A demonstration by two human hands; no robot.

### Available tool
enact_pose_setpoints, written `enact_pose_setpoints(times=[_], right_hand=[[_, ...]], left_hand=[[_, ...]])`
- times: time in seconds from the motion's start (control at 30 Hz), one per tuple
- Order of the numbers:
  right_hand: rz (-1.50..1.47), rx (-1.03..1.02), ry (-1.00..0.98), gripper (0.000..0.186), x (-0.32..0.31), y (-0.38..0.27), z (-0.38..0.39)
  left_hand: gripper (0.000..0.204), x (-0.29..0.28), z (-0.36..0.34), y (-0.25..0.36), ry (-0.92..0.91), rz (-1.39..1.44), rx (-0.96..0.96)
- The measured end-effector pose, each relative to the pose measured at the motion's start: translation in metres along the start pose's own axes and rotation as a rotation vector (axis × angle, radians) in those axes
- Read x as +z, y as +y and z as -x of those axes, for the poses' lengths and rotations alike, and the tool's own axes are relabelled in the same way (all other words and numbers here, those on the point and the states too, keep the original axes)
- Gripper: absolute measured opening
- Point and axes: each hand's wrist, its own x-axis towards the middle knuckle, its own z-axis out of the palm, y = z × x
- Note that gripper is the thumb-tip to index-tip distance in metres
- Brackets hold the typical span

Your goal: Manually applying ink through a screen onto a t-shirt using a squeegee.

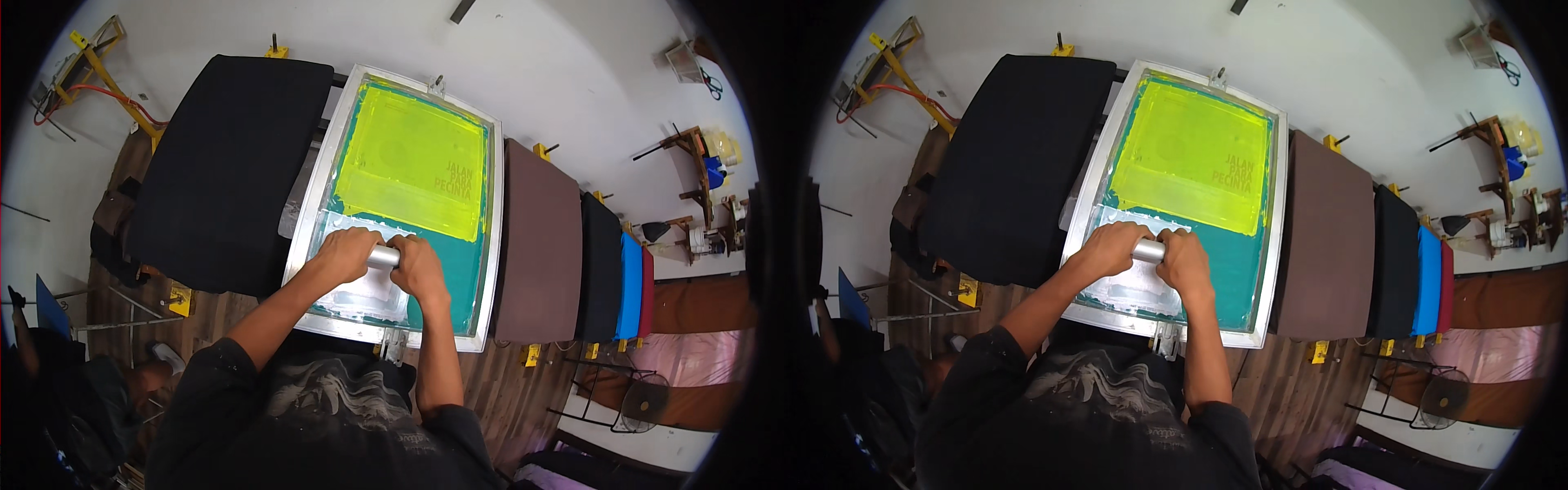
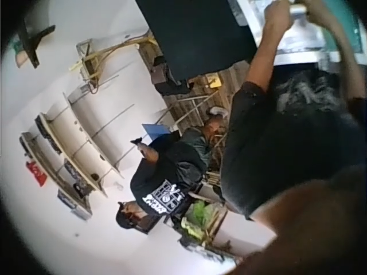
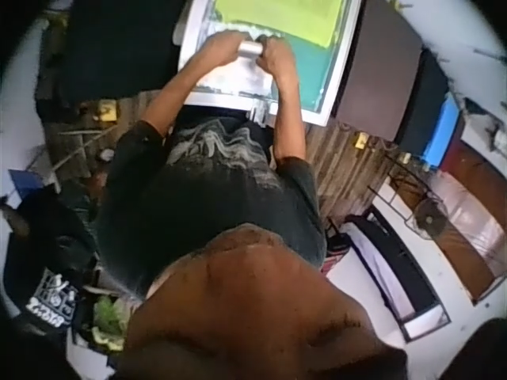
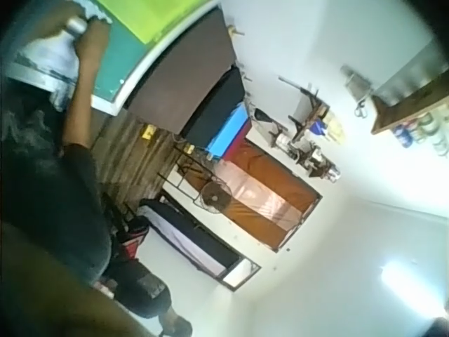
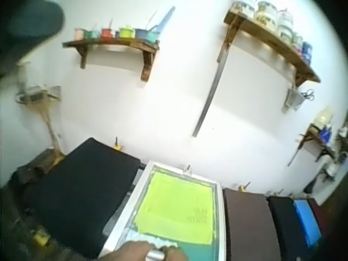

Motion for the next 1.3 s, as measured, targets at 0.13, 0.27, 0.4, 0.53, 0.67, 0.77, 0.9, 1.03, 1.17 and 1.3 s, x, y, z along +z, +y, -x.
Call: enact_pose_setpoints(times=[0.13,0.27,0.4,0.53,0.67,0.77,0.9,1.03,1.17,1.3], right_hand=[[-0.054,-0.030,0.049,0.039,0.015,-0.011,0.030],[-0.088,-0.005,0.041,0.044,0.020,-0.035,0.075],[-0.130,0.015,-0.003,0.046,0.017,-0.044,0.095],[-0.138,-0.032,-0.050,0.041,0.006,-0.039,0.068],[0.055,-0.038,-0.047,0.029,-0.004,-0.025,0.008],[0.023,0.005,-0.032,0.027,-0.008,-0.020,-0.011],[-0.055,-0.037,0.059,0.040,0.012,-0.023,0.014],[-0.114,0.000,0.031,0.047,0.022,-0.038,0.066],[-0.138,0.007,0.012,0.047,0.024,-0.044,0.090],[-0.104,0.003,-0.025,0.043,0.010,-0.044,0.078]], left_hand=[[0.040,0.013,0.033,-0.001,0.059,0.038,0.043],[0.042,0.027,0.079,0.008,0.094,0.036,0.114],[0.043,0.021,0.094,0.018,0.018,0.072,0.095],[0.042,0.003,0.075,0.013,-0.020,0.048,0.064],[0.040,-0.018,0.022,-0.002,-0.009,-0.011,-0.013],[0.031,-0.020,-0.001,-0.010,-0.012,0.017,-0.011],[0.037,0.010,0.029,-0.020,0.231,0.072,0.156],[0.037,0.033,0.075,-0.006,0.152,0.017,0.159],[0.042,0.021,0.098,0.014,0.045,0.037,0.098],[0.047,0.012,0.088,0.012,0.046,0.031,0.109]])
